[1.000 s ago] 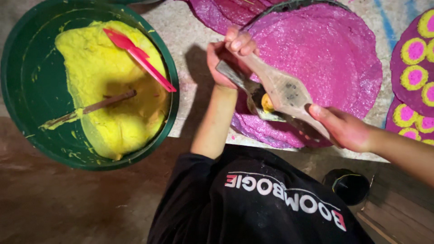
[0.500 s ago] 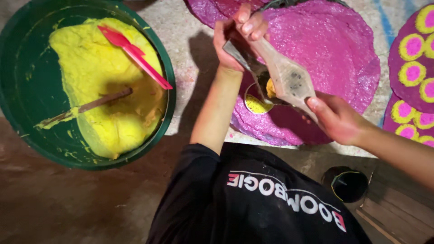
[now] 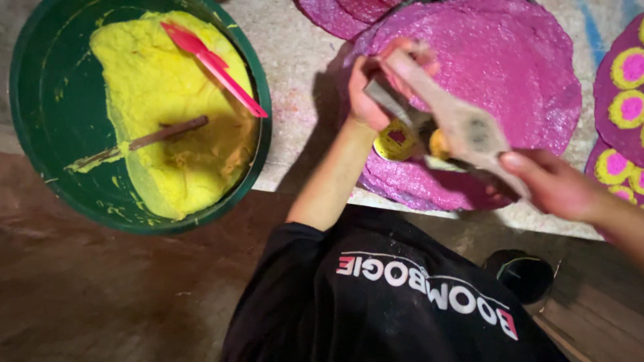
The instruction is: The person uses a handheld plunger tool to scoop yellow paste and press it into circular molds on a pink sheet, creating yellow ring shapes. They repeatedly reload the tool from a green bowl and place the formed rings onto the sheet.
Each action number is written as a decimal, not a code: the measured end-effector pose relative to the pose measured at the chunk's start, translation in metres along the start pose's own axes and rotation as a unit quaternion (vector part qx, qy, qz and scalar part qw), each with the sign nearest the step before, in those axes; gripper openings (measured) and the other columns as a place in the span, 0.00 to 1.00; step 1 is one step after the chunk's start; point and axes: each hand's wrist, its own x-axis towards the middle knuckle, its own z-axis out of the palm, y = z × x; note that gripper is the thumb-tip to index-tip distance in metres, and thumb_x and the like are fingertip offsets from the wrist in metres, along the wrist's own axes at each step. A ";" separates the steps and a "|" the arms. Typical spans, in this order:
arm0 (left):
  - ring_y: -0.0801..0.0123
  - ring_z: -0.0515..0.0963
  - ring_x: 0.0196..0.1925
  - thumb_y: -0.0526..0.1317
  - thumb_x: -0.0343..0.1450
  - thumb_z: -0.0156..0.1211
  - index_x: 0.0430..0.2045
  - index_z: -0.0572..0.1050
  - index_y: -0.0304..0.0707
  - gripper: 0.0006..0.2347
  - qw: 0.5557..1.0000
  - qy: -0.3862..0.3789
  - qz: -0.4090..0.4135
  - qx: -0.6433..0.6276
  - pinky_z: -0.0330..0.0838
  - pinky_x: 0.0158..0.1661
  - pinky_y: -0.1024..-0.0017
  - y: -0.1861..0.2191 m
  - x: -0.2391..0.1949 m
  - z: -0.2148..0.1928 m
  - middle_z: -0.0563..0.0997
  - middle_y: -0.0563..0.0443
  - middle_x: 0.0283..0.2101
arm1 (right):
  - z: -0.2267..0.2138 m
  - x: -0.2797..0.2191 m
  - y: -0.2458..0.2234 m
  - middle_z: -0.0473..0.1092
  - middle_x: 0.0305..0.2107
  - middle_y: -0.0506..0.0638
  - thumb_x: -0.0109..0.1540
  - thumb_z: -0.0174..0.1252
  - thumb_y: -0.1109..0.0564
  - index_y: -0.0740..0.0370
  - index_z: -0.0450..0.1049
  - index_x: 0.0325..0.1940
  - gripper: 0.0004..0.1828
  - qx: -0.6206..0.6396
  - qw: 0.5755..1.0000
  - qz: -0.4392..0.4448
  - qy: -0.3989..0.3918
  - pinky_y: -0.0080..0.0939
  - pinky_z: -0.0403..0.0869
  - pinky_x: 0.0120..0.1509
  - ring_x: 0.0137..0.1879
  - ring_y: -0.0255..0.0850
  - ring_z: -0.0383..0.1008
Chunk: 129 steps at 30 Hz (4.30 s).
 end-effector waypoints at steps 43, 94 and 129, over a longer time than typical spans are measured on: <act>0.33 0.48 0.76 0.42 0.69 0.69 0.56 0.74 0.50 0.20 0.411 0.010 -0.013 0.912 0.46 0.72 0.39 0.029 -0.102 0.061 0.52 0.35 0.74 | 0.115 -0.018 0.090 0.69 0.52 0.62 0.54 0.52 0.12 0.63 0.61 0.68 0.59 0.593 0.714 -0.364 0.075 0.66 0.66 0.67 0.59 0.56 0.67; 0.71 0.70 0.37 0.48 0.76 0.46 0.32 0.65 0.47 0.08 0.988 -0.057 0.006 -0.141 0.74 0.53 0.62 0.008 0.043 0.014 0.67 0.60 0.30 | 0.031 -0.019 -0.097 0.75 0.27 0.55 0.63 0.39 0.28 0.63 0.75 0.54 0.39 -0.140 0.980 -0.076 0.118 0.49 0.73 0.42 0.33 0.46 0.77; 0.47 0.62 0.68 0.43 0.57 0.78 0.73 0.46 0.49 0.50 0.452 -0.137 -0.205 0.857 0.54 0.66 0.47 0.036 -0.045 0.075 0.64 0.42 0.67 | 0.084 -0.039 0.057 0.68 0.34 0.56 0.56 0.45 0.10 0.64 0.66 0.56 0.55 0.460 0.820 -0.306 0.149 0.53 0.67 0.52 0.44 0.50 0.69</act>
